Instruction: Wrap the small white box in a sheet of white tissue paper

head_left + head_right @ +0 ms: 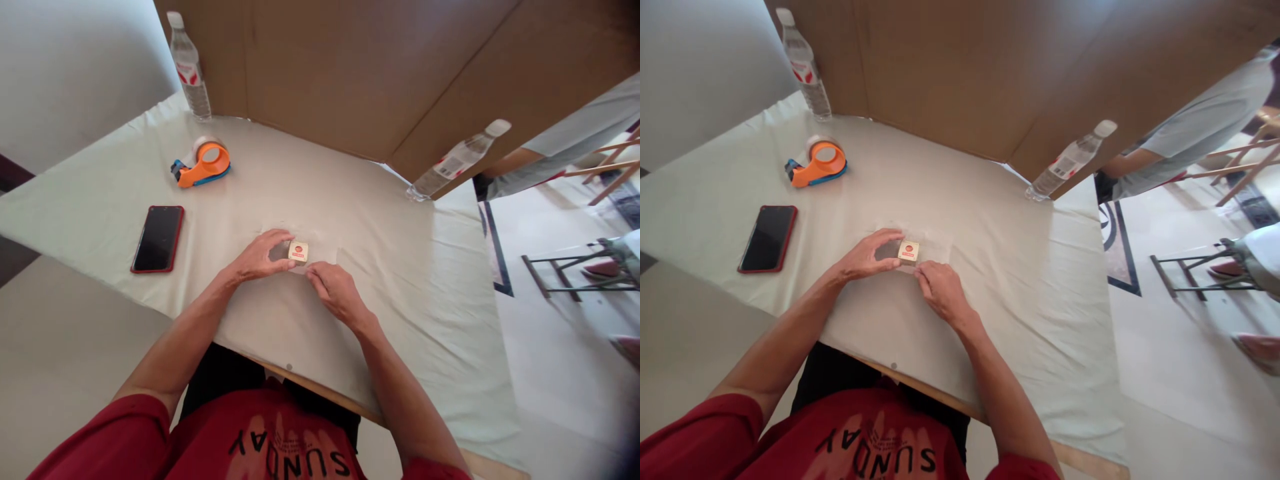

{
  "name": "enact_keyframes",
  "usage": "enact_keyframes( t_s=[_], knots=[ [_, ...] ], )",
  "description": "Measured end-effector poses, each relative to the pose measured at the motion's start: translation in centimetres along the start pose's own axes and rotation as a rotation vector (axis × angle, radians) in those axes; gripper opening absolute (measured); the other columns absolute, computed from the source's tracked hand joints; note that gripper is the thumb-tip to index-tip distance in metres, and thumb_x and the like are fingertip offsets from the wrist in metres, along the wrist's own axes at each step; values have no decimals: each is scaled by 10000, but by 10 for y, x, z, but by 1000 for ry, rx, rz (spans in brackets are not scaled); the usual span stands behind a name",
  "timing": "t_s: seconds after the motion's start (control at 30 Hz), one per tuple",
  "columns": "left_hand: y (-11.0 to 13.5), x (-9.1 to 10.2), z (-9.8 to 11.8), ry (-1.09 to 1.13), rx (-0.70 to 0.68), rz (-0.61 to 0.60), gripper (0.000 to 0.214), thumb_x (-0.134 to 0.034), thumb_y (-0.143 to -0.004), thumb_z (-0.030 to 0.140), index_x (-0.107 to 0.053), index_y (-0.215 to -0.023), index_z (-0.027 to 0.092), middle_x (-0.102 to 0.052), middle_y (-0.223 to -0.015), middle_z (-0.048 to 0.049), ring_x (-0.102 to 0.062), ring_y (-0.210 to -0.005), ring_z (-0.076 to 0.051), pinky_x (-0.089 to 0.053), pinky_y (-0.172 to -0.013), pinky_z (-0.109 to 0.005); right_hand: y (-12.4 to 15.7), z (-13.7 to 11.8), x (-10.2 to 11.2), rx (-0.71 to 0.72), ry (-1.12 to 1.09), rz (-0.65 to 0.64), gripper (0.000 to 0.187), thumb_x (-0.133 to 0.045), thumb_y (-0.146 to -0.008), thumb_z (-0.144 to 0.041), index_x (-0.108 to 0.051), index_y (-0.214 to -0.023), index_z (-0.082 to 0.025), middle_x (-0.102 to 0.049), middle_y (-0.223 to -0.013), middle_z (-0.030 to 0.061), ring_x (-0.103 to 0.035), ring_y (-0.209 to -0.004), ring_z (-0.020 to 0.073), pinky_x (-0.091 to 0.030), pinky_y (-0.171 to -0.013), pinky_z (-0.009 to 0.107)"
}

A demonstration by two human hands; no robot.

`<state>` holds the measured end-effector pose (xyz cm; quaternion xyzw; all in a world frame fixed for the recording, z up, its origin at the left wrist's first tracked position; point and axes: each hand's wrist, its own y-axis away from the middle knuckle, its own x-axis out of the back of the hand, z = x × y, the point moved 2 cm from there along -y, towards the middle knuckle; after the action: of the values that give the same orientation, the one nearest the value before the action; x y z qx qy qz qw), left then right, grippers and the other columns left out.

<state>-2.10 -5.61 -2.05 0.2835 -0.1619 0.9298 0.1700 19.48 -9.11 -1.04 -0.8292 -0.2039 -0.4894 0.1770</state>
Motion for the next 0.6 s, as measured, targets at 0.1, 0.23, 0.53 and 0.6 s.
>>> enact_keyframes(
  t_s=[0.1,0.23,0.53,0.6],
  knots=[
    [0,2,0,38,-9,-14,609,-708,-783,558,-637,-1258,183,-573,-1425,-162,-502,-1368,-335,-391,-1156,-485,-14,4,10,26,-111,86,202,-461,-975,-243,-657,-932,-216,-722,-1050,92,-665,-951,223,-490,-852,348],
    [-1,0,-2,17,-6,-8,543,-770,-732,479,-662,-1177,187,-587,-1409,-164,-527,-1344,-324,-418,-1123,-468,-32,14,12,1,-225,208,138,-533,-913,-263,-640,-837,-221,-701,-1005,92,-660,-956,220,-509,-861,350],
    [-6,-12,0,199,190,156,195,-646,-795,373,-631,-790,178,-729,-1174,-112,-680,-1058,-235,-506,-903,-336,-46,23,0,-150,-530,203,177,-584,-830,-356,-645,-751,-210,-727,-1094,85,-669,-980,219,-485,-908,366],
    [-8,-13,2,252,233,171,208,-624,-794,375,-607,-735,176,-745,-1121,-101,-686,-1000,-219,-505,-856,-312,-47,23,-3,-191,-596,202,190,-597,-817,-373,-647,-748,-203,-739,-1051,80,-673,-928,212,-489,-867,349]
  ],
)
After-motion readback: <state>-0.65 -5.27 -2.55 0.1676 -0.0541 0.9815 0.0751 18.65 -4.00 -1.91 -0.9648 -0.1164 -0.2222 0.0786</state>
